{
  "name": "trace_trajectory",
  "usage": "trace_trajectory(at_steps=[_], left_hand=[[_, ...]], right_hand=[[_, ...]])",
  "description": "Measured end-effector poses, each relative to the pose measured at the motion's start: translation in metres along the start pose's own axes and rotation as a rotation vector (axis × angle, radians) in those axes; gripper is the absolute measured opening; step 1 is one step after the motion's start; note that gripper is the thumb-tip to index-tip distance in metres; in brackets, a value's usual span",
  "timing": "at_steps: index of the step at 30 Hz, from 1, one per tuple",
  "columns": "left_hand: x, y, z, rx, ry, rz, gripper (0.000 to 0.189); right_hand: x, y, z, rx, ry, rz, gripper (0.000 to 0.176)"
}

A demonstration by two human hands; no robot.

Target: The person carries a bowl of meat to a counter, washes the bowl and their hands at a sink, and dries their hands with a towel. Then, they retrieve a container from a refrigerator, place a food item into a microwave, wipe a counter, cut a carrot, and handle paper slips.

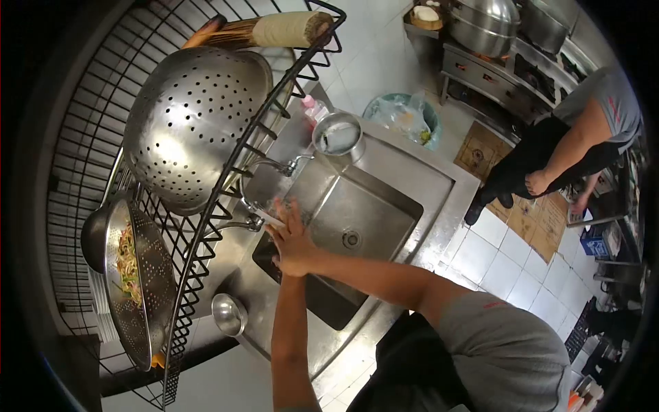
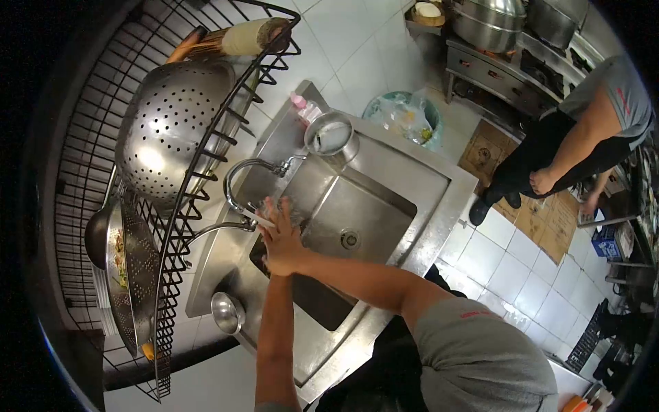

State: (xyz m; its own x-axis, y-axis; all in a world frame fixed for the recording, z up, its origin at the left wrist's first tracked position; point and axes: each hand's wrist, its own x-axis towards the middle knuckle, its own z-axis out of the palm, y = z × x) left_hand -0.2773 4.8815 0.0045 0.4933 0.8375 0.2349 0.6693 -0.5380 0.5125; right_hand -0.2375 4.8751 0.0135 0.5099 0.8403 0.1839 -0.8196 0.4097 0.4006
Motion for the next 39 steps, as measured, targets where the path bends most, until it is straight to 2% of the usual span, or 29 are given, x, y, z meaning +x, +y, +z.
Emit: trace_trajectory(at_steps=[2, 5, 6, 7, 8, 9, 10, 14, 15, 16, 17, 18, 19, 20, 21, 22, 24, 26, 27, 28, 30, 31, 33, 34, 35, 36, 38, 39], left_hand=[[-0.006, 0.014, 0.009, -0.076, 0.054, -0.011, 0.041], [-0.013, 0.052, 0.004, -0.337, 0.251, 0.020, 0.041], [-0.012, 0.047, 0.007, -0.448, 0.323, -0.054, 0.041], [-0.010, 0.009, 0.023, -0.653, 0.376, -0.249, 0.045], [-0.006, -0.001, 0.020, -0.654, 0.394, -0.255, 0.045], [0.006, -0.004, 0.015, -1.315, 0.304, -0.358, 0.049], [0.013, -0.005, 0.012, -1.975, 0.165, -0.437, 0.053], [0.020, 0.034, 0.008, -2.029, 0.329, -0.517, 0.060], [0.015, 0.013, 0.026, -2.012, 0.179, -0.247, 0.060], [0.014, 0.020, 0.026, -2.013, 0.186, -0.244, 0.060], [0.016, 0.030, 0.029, -2.035, 0.238, -0.459, 0.058], [0.015, 0.041, 0.027, -2.042, 0.287, -0.685, 0.056], [0.023, 0.060, 0.008, -1.944, 0.352, -0.793, 0.050], [0.025, 0.040, 0.007, -1.957, 0.357, -0.787, 0.050], [0.027, 0.006, 0.009, -1.938, 0.262, -0.762, 0.046], [0.028, -0.013, 0.010, -1.911, 0.169, -0.743, 0.042], [0.033, -0.011, 0.007, -1.766, 0.297, -0.901, 0.034], [0.033, -0.017, 0.017, -0.732, 0.250, -0.594, 0.034], [0.030, -0.036, 0.035, -0.178, 0.506, -0.288, 0.039], [0.026, -0.032, 0.033, -0.177, 0.513, -0.289, 0.039], [0.011, -0.023, 0.029, -0.389, 0.422, -0.613, 0.042], [-0.003, -0.028, 0.031, -0.362, 0.253, -0.616, 0.043], [-0.043, -0.060, 0.074, -0.278, 0.304, -0.375, 0.031], [-0.074, -0.075, 0.092, -0.191, 0.181, -0.313, 0.030], [-0.082, -0.074, 0.090, -0.143, 0.130, -0.285, 0.031], [-0.091, -0.073, 0.088, -0.096, 0.080, -0.254, 0.033], [-0.091, -0.033, 0.045, 0.093, -0.481, -0.350, 0.031], [-0.097, -0.030, 0.034, 0.095, -0.470, -0.364, 0.031]], right_hand=[[0.019, -0.019, -0.017, -0.647, -0.008, 0.189, 0.055], [0.079, -0.044, -0.044, -1.628, -0.062, 0.458, 0.027], [0.080, -0.045, -0.042, -1.798, -0.073, 0.504, 0.023], [0.080, -0.045, -0.039, -1.966, -0.091, 0.555, 0.020], [0.067, -0.038, -0.030, -1.478, 0.254, 0.494, 0.016], [0.058, -0.031, -0.030, -0.968, 0.548, 0.417, 0.012], [0.054, -0.026, -0.029, -0.974, 0.539, 0.429, 0.012], [0.046, -0.016, -0.042, -1.918, 0.186, 0.350, 0.025], [0.043, -0.014, -0.046, -2.145, 0.078, 0.318, 0.029], [0.044, -0.013, -0.038, -2.369, -0.045, 0.279, 0.032], [0.051, -0.017, -0.030, -2.374, -0.054, 0.274, 0.032], [0.057, -0.026, -0.001, -2.450, -0.266, 0.491, 0.036], [0.057, -0.036, 0.016, -2.497, -0.483, 0.723, 0.040], [0.049, -0.044, 0.016, -2.507, -0.493, 0.724, 0.040], [0.035, -0.051, 0.012, -2.547, -0.761, 0.611, 0.041], [0.036, -0.062, 0.018, -2.457, -0.913, 0.575, 0.040], [0.037, -0.085, 0.029, -2.251, -1.199, 0.508, 0.037], [0.053, -0.102, 0.036, -1.859, -0.281, 0.947, 0.025], [0.065, -0.118, 0.019, -1.646, -0.059, 0.783, 0.031], [0.081, -0.131, -0.006, -1.424, 0.145, 0.616, 0.039], [0.106, -0.128, -0.030, -1.309, 0.342, 0.274, 0.047], [0.123, -0.124, -0.043, -1.304, 0.340, 0.281, 0.047], [0.146, -0.106, -0.070, -1.270, 0.366, 0.241, 0.051], [0.153, -0.095, -0.084, -1.256, 0.374, 0.238, 0.053], [0.163, -0.082, -0.095, -1.328, 0.435, 0.095, 0.057], [0.158, -0.068, -0.061, -1.375, 0.511, 0.063, 0.056], [0.155, -0.047, -0.015, -1.460, 0.603, -0.025, 0.056], [0.156, -0.046, -0.010, -1.506, 0.568, -0.063, 0.053]])
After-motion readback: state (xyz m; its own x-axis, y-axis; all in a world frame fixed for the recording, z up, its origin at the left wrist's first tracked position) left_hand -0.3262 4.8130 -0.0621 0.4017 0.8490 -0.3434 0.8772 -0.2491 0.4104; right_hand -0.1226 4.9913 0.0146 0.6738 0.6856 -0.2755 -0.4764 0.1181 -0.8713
